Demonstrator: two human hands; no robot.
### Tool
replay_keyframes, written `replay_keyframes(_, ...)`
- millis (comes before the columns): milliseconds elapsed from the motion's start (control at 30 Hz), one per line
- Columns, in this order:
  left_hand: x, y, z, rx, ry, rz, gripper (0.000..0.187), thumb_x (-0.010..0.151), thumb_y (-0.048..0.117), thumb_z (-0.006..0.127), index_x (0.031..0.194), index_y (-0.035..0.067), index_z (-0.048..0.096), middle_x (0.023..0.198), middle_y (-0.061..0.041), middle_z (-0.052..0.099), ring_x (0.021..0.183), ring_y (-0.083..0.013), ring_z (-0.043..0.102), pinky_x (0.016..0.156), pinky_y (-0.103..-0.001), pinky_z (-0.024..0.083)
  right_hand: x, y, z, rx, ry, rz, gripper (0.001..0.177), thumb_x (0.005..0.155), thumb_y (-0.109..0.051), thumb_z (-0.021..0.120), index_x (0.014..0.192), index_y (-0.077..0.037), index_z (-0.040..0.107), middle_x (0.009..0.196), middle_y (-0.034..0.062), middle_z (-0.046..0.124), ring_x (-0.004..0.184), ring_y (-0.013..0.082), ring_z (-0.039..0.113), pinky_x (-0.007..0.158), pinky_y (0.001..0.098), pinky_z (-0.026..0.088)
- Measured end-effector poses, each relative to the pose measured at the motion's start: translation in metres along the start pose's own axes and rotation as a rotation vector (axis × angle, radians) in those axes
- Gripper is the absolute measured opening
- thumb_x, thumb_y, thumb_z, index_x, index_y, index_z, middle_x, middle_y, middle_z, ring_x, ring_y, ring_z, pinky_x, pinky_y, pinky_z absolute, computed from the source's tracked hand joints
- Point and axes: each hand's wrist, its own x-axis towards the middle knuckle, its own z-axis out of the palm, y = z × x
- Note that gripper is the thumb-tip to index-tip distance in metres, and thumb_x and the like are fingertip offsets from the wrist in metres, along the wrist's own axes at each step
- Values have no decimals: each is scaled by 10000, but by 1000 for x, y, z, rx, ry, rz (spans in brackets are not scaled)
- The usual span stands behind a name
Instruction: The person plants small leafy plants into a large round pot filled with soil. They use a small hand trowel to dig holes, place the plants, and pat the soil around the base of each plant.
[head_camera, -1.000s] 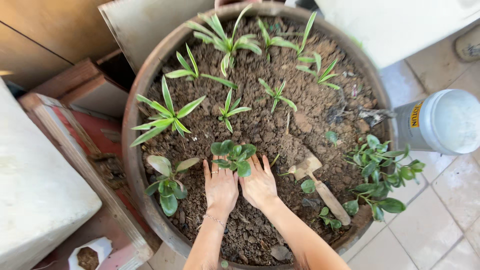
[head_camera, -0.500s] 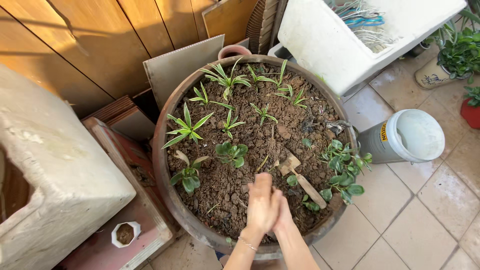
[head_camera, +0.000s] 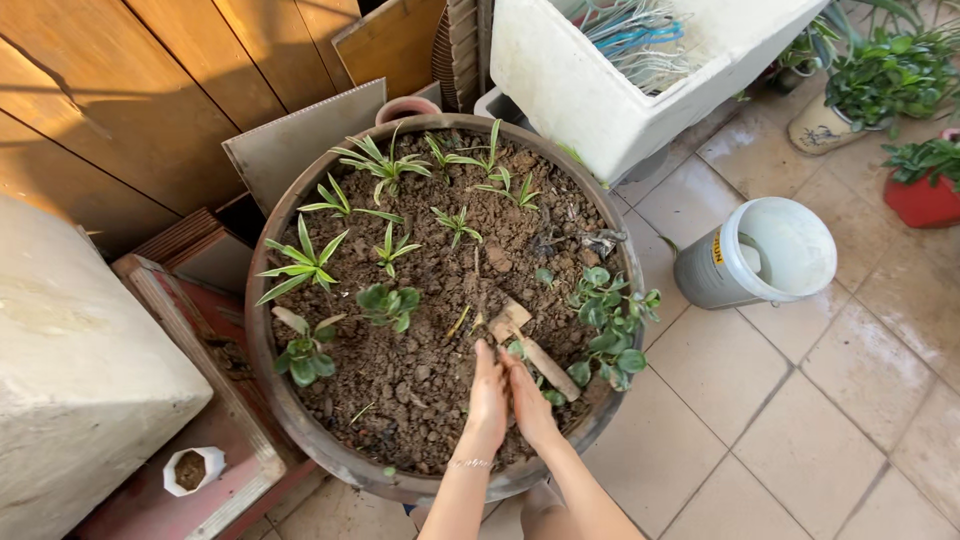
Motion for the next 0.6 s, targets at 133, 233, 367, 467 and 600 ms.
replay_keyframes(133,14,-35,-32,223,300,129,697,1007,417,528,1555,25,351,1564,-122,484,1379,-241,527,1165,-379,390,27,57,-50,-359,231,227,605,951,-320,600,1491,-74,483,1484,148,549,1383,317,530,1157,415,420)
replay_keyframes(233,22,-51,-45,246,505,109,540,1013,256,539,1487,4,478,1420,-165,641,1245,-242,628,1074,-369,479,50,73,-71,-609,65,296,504,938,-287,645,1398,-101,555,1386,119,603,1301,316,569,1082,474,453)
replay_keyframes(367,20,-60,-44,455,573,254,452,984,171,576,1412,26,567,1343,-126,683,1165,-223,667,1030,-348,496,70,76,-68,-882,-99,164,395,905,-316,697,1221,-94,615,1251,104,629,1222,303,574,1018,505,452)
replay_keyframes(467,21,-51,-37,661,617,242,476,963,172,594,1429,87,549,1374,-90,651,1143,-229,681,1002,-352,524,82,67,-66,-943,-146,108,369,864,-336,728,1115,-81,636,1168,95,649,1168,288,586,992,493,454)
replay_keyframes(600,41,-33,-32,985,568,456,477,940,140,648,1404,65,563,1493,-142,517,1306,-322,528,1065,-427,453,95,34,-78,-804,-180,108,330,851,-320,713,1051,-60,671,1118,110,690,1082,291,638,942,424,507)
